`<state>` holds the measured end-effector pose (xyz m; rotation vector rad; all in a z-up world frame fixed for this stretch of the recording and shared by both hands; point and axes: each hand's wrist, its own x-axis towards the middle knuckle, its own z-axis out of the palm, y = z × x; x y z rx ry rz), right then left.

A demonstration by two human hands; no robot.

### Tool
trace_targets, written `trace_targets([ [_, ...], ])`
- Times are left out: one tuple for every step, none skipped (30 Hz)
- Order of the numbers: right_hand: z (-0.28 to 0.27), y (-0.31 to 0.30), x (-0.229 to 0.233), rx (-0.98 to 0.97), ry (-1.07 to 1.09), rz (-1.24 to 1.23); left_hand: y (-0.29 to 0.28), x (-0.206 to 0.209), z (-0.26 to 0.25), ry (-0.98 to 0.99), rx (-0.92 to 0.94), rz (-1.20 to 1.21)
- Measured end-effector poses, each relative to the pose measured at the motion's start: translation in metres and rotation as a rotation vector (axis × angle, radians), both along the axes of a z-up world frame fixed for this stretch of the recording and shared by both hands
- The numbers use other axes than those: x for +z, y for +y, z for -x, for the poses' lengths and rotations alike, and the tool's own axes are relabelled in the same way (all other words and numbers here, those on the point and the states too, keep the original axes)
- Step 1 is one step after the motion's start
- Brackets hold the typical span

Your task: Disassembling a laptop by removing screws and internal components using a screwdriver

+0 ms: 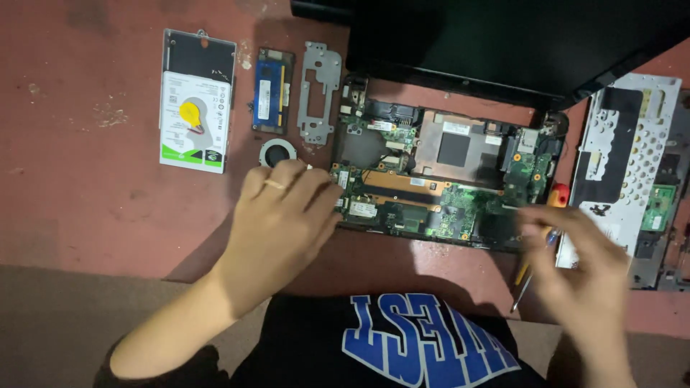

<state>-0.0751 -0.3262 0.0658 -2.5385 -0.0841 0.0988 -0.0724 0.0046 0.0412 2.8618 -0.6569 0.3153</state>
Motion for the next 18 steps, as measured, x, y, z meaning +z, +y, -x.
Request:
trace_targets([
  [-0.003,0.008,-0.006,0.170,-0.043,-0.043,-0.002,-0.003,-0.002,-0.035,-0.035,-0.016],
  [-0.006,0.016,-0.012,0.341,-0.086,-0.085,-0.003,-0.006,-0.005,-0.070,-0.070,-0.032],
  [-0.007,0.024,-0.017,0.341,-0.088,-0.087,-0.003,-0.009,-0.006,-0.072,-0.070,-0.034],
  [-0.008,0.032,-0.022,0.438,-0.122,-0.105,-0.003,-0.012,-0.007,-0.103,-0.076,-0.034],
  [-0.009,0.040,-0.028,0.537,-0.152,-0.122,-0.003,-0.015,-0.008,-0.131,-0.082,-0.033],
  [-0.013,0.052,-0.026,0.537,-0.151,-0.123,-0.002,-0.017,-0.008,-0.131,-0.081,-0.033],
  [-0.016,0.064,-0.025,0.603,-0.181,-0.065,0.000,-0.020,-0.009,-0.126,-0.101,-0.027],
  [-0.019,0.077,-0.023,0.669,-0.210,-0.008,0.001,-0.022,-0.009,-0.122,-0.120,-0.022],
  [-0.020,0.085,-0.027,0.670,-0.209,-0.006,0.001,-0.023,-0.009,-0.122,-0.119,-0.020],
  [-0.022,0.093,-0.032,0.742,-0.271,0.006,0.001,-0.024,-0.010,-0.134,-0.125,0.017],
  [-0.024,0.102,-0.036,0.812,-0.333,0.018,0.001,-0.026,-0.011,-0.147,-0.131,0.053],
  [-0.029,0.111,-0.034,0.813,-0.333,0.020,0.002,-0.027,-0.011,-0.148,-0.130,0.055],
  [-0.033,0.120,-0.032,0.866,-0.404,0.069,0.003,-0.029,-0.011,-0.157,-0.133,0.070],
  [-0.037,0.130,-0.031,0.918,-0.477,0.118,0.003,-0.030,-0.012,-0.166,-0.135,0.084],
  [-0.037,0.133,-0.040,0.923,-0.475,0.119,0.004,-0.037,-0.012,-0.166,-0.131,0.086],
  [-0.038,0.136,-0.050,0.873,-0.534,0.078,0.004,-0.044,-0.012,-0.174,-0.149,0.168],
  [-0.038,0.138,-0.059,0.823,-0.590,0.035,0.004,-0.050,-0.011,-0.181,-0.166,0.251],
  [-0.038,0.138,-0.061,0.830,-0.587,0.036,0.004,-0.048,-0.012,-0.180,-0.160,0.254],
])
